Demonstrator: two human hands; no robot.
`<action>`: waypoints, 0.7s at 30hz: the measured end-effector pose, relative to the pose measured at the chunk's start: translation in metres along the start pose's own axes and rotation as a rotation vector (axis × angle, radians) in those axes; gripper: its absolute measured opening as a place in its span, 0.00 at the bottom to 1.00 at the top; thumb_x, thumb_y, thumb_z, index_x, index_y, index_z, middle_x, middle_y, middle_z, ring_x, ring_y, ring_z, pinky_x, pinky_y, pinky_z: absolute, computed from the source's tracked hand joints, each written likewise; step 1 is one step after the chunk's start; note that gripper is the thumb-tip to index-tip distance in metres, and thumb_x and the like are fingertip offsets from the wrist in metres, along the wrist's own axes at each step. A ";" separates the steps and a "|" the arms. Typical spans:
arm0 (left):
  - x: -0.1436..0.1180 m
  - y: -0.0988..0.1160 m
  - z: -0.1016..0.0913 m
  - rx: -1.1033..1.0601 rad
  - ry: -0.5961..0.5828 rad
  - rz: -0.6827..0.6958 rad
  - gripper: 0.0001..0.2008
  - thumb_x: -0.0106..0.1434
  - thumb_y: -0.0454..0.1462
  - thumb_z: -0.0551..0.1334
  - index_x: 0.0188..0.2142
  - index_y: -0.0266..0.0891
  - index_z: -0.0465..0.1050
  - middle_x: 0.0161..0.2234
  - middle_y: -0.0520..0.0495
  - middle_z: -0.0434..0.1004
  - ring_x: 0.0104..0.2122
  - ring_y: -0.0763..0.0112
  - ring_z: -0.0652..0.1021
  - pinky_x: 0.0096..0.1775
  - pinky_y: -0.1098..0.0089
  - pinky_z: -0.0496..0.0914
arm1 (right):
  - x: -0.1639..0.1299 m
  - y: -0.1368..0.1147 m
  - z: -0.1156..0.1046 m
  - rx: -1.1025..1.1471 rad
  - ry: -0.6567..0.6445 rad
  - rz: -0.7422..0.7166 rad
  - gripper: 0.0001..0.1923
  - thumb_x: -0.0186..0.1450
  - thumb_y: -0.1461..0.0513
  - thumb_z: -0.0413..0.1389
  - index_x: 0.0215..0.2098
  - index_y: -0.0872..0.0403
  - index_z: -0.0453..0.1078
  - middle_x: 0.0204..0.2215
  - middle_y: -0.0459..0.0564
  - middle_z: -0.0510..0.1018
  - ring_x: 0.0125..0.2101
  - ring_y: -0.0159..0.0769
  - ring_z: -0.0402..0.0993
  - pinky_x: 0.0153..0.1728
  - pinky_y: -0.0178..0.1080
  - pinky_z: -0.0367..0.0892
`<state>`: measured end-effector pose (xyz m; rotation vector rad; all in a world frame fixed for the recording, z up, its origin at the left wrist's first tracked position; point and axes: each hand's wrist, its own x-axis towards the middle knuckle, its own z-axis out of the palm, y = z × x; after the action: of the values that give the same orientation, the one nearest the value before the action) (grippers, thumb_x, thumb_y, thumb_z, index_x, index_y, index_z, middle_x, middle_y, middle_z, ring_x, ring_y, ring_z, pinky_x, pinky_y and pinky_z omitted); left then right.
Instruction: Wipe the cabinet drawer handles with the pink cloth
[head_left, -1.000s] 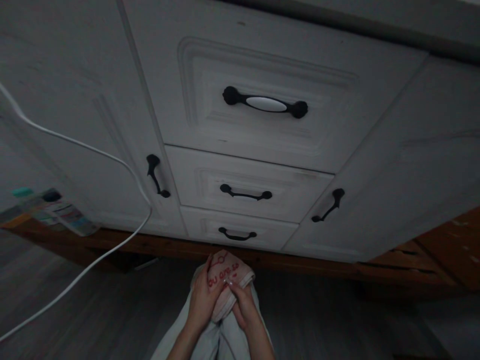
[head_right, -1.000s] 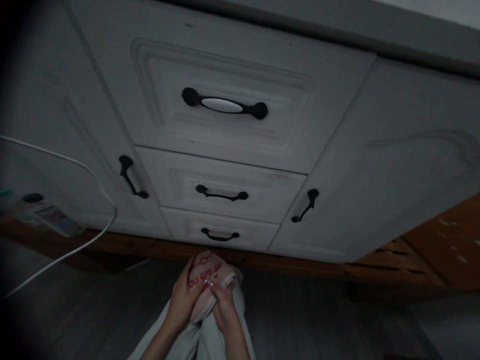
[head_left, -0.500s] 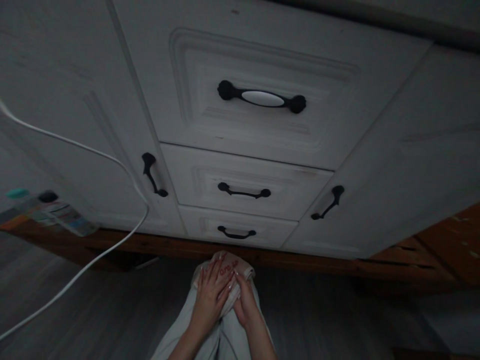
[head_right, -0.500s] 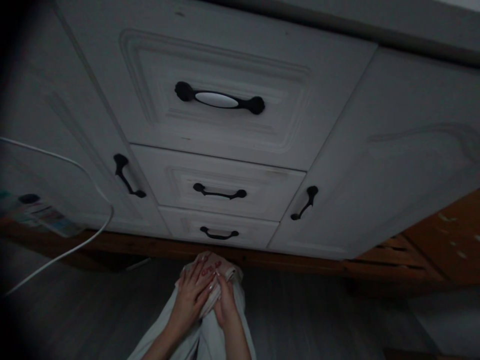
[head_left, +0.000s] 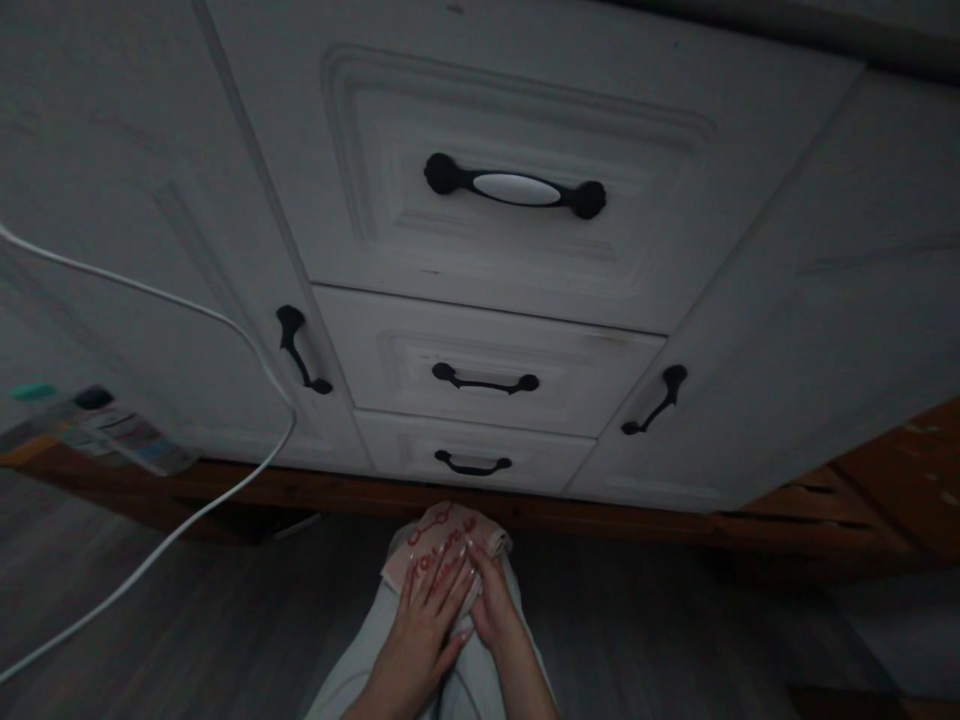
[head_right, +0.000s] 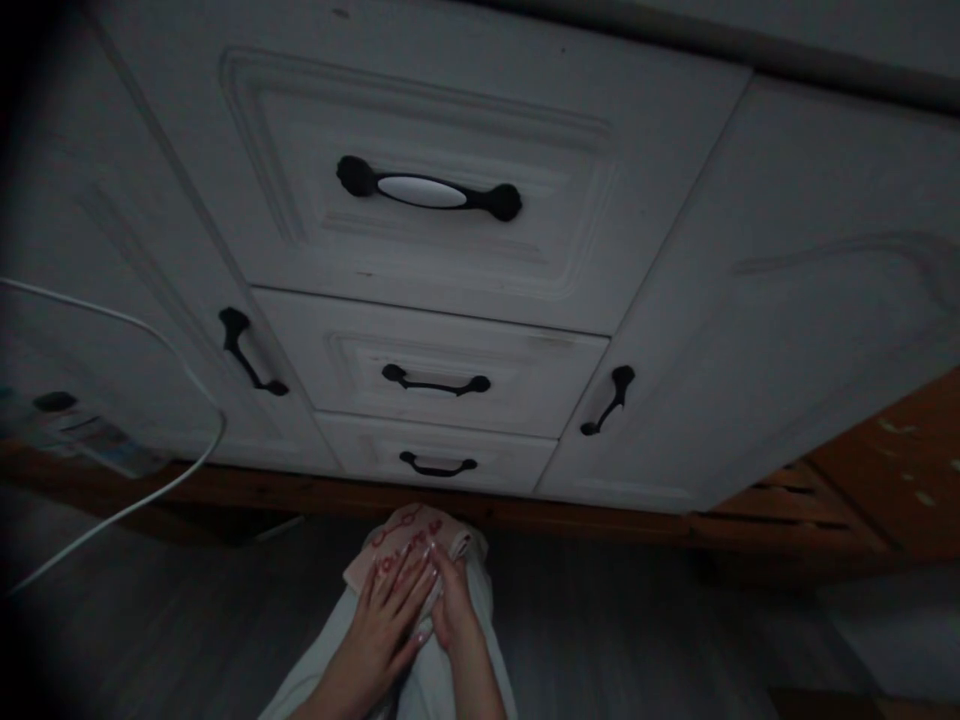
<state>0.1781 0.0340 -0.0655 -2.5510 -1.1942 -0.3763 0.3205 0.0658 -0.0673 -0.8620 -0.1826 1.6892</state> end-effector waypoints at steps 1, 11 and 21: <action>0.000 0.001 -0.001 0.009 -0.005 0.000 0.41 0.61 0.46 0.66 0.71 0.46 0.53 0.69 0.51 0.66 0.69 0.45 0.56 0.69 0.47 0.39 | 0.001 0.002 -0.001 -0.026 0.015 -0.039 0.34 0.55 0.56 0.70 0.57 0.55 0.71 0.53 0.56 0.82 0.54 0.47 0.78 0.63 0.49 0.65; -0.001 0.012 -0.002 0.020 0.037 -0.008 0.35 0.61 0.37 0.59 0.69 0.42 0.59 0.67 0.49 0.69 0.68 0.55 0.61 0.68 0.49 0.43 | -0.007 -0.006 0.016 -0.104 -0.057 -0.067 0.34 0.58 0.55 0.70 0.59 0.56 0.68 0.54 0.57 0.81 0.56 0.45 0.77 0.64 0.48 0.64; -0.006 0.011 -0.005 0.046 0.099 0.033 0.32 0.54 0.34 0.57 0.60 0.37 0.71 0.60 0.44 0.78 0.59 0.54 0.75 0.63 0.53 0.56 | -0.012 -0.004 0.025 -0.230 -0.071 -0.127 0.37 0.56 0.56 0.71 0.60 0.55 0.68 0.56 0.57 0.79 0.59 0.45 0.74 0.66 0.47 0.62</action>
<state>0.1827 0.0212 -0.0650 -2.4790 -1.1108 -0.4566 0.3084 0.0647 -0.0417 -0.9394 -0.4776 1.6008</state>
